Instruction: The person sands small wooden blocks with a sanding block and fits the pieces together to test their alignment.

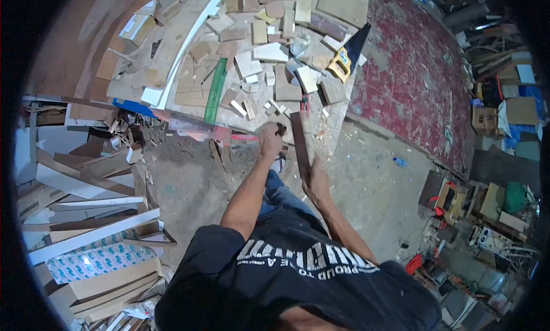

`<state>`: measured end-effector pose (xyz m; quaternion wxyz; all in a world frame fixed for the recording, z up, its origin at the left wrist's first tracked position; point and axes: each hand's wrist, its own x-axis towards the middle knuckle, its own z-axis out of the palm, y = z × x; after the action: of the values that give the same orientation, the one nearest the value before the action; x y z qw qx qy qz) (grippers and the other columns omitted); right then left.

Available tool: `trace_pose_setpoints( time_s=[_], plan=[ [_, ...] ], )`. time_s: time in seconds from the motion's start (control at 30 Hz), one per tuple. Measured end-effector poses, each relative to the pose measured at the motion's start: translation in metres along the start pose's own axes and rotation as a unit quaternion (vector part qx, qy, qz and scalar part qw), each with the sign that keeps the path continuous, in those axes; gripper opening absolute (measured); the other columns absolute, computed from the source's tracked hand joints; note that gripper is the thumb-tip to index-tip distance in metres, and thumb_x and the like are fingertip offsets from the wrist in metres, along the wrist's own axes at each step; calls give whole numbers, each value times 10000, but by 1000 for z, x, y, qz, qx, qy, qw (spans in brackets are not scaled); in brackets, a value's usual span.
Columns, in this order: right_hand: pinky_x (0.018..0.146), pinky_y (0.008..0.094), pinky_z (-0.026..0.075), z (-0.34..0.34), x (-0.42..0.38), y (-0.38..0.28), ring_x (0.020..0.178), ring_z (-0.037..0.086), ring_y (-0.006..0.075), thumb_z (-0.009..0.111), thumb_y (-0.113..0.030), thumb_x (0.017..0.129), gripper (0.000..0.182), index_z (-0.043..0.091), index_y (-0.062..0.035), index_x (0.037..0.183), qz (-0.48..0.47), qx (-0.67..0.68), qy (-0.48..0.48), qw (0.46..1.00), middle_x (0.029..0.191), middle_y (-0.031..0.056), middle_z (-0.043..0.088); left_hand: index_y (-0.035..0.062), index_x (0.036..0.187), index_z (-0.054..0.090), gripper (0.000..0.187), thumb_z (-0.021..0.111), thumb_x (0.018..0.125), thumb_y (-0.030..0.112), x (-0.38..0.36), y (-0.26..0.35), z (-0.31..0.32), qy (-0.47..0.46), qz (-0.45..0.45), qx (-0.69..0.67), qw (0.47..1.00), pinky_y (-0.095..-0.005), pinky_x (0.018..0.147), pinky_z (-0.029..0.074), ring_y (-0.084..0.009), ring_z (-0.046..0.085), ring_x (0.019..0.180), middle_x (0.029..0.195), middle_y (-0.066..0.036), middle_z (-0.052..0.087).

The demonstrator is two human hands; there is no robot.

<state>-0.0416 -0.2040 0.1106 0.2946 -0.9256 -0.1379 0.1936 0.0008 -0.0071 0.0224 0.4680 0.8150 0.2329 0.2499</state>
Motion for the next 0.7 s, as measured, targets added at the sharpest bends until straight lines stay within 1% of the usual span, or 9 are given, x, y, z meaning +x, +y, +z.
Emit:
trace_pose_setpoints(
  time_s=[0.03,0.07,0.13,0.27,0.33,0.53,0.57,0.6,0.7],
  plan=[
    [636,521,475,-8,5,-8,779,600,536,541,-129,919,533,281,6,1363,-9,21,17,1000,822,332,609,10,794,662,87,587,758,34,-9,-15,3,-41,39,20,998,-449,740,486,-385,621,852,821,-207,645],
    [648,519,481,-19,-2,-13,789,598,545,549,-124,920,556,265,1,1381,-4,39,26,999,843,335,612,11,796,662,81,602,746,34,-24,-51,28,-83,-62,103,989,-448,748,490,-384,621,853,832,-195,650],
    [703,475,499,-31,16,-20,856,623,511,564,-124,927,559,276,-1,1390,-13,60,39,997,940,331,616,16,799,666,76,625,745,50,-15,-35,14,-59,36,-19,997,-446,768,495,-374,621,867,857,-189,653],
    [805,382,496,-40,77,-12,950,640,303,601,-170,925,467,430,38,1307,-140,219,190,947,1053,231,631,19,899,677,181,697,724,61,-2,2,-10,-143,9,75,987,-437,840,484,-353,598,946,940,-168,656],
    [909,349,457,-35,120,13,1053,576,228,612,-225,929,470,467,34,1293,-87,305,132,939,1171,186,595,10,963,675,253,716,717,57,0,9,-16,-140,38,97,985,-423,888,460,-339,556,1030,1024,-154,632],
    [901,377,456,-33,182,20,1052,583,273,631,-227,907,426,536,25,1237,14,326,63,943,1124,195,610,74,1038,692,308,714,732,65,5,11,-26,-200,36,151,967,-417,903,454,-323,537,1042,1002,-123,576],
    [875,403,461,-30,178,18,1023,582,301,646,-212,885,387,565,5,1194,-7,101,183,978,1071,193,613,79,1036,695,301,708,736,64,4,9,-26,-198,23,127,972,-415,898,461,-320,540,1039,1012,-122,584],
    [850,429,466,-30,172,10,995,582,328,662,-197,862,348,594,-14,1150,-30,-131,289,948,1017,191,616,83,1034,698,295,702,740,64,4,7,-25,-195,10,102,975,-413,892,467,-316,543,1037,1021,-122,591],
    [813,459,468,2,144,-4,958,573,384,662,-162,830,308,603,-48,1110,-186,53,89,977,1014,195,597,94,1039,703,286,675,756,62,3,1,-24,-181,38,118,976,-401,894,477,-314,551,1040,1057,-124,607]
  ],
)
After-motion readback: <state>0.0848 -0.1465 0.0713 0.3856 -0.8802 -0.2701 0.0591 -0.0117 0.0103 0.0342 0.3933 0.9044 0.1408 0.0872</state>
